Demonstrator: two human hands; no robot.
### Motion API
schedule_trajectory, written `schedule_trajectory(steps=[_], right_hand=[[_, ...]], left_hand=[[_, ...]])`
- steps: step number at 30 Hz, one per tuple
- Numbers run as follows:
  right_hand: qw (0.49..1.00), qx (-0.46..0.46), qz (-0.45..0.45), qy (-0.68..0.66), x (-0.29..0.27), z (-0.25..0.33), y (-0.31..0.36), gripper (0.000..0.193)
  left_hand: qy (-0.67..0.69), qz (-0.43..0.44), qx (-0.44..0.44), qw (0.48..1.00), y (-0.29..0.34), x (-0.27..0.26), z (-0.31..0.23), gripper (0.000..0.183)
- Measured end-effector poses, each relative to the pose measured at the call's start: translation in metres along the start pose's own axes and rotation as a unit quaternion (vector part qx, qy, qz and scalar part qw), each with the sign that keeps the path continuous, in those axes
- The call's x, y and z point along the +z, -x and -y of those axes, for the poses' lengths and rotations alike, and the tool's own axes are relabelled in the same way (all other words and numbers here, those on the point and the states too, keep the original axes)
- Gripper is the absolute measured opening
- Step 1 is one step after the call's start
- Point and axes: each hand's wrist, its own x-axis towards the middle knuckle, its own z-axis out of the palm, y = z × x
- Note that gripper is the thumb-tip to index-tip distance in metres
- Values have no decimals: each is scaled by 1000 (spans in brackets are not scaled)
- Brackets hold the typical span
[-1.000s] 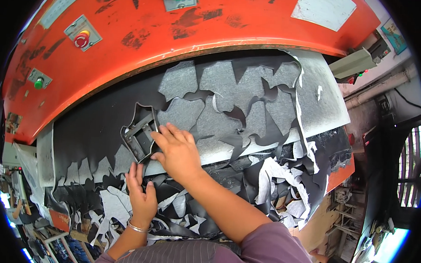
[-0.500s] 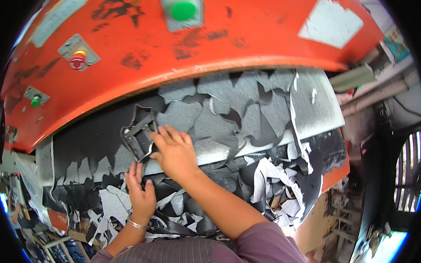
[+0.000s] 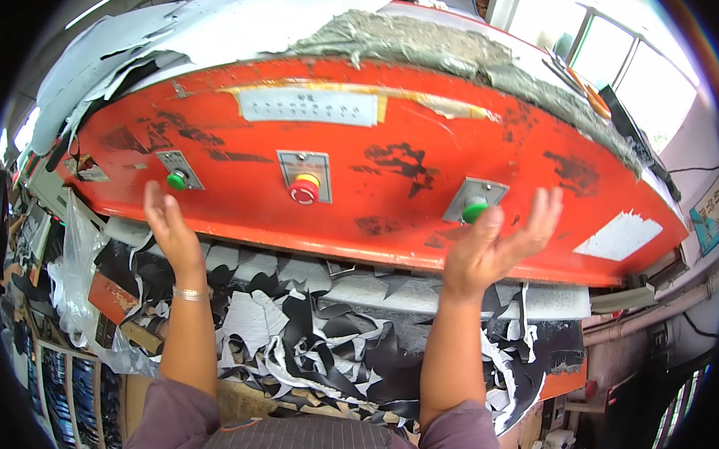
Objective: Using a metal die and a clicker press to cut out shoe components from leather sheets.
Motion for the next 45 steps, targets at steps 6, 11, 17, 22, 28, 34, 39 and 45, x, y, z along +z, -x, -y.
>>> schedule_trajectory(steps=[6, 11, 17, 22, 28, 34, 39, 45], right_hand=[[985, -73, -102, 120, -16, 16, -20, 47], [977, 26, 180, -113, -108, 55, 71, 23], [731, -41, 680, -34, -191, 179, 173, 58], [745, -25, 665, 45, -188, 179, 202, 43], [747, -17, 664, 36, -174, 174, 197, 39], [503, 129, 854, -41, -108, 151, 125, 40], [817, 75, 569, 56, 11, 97, 150, 51], [764, 28, 614, 196, 63, 39, 210, 37]], left_hand=[[-230, -24, 137, 963, -29, -18, -1, 72], [-131, 127, 152, 971, 48, -85, -38, 72], [-160, 505, 89, 843, 199, -179, -66, 15], [-219, 458, 112, 854, 215, -173, -65, 19], [-216, 457, 108, 856, 205, -160, -55, 22], [-210, 736, -48, 642, 119, -145, -72, 30], [2, 689, -192, 699, 65, -81, -39, 30], [150, 551, -410, 711, 105, 13, 70, 40]])
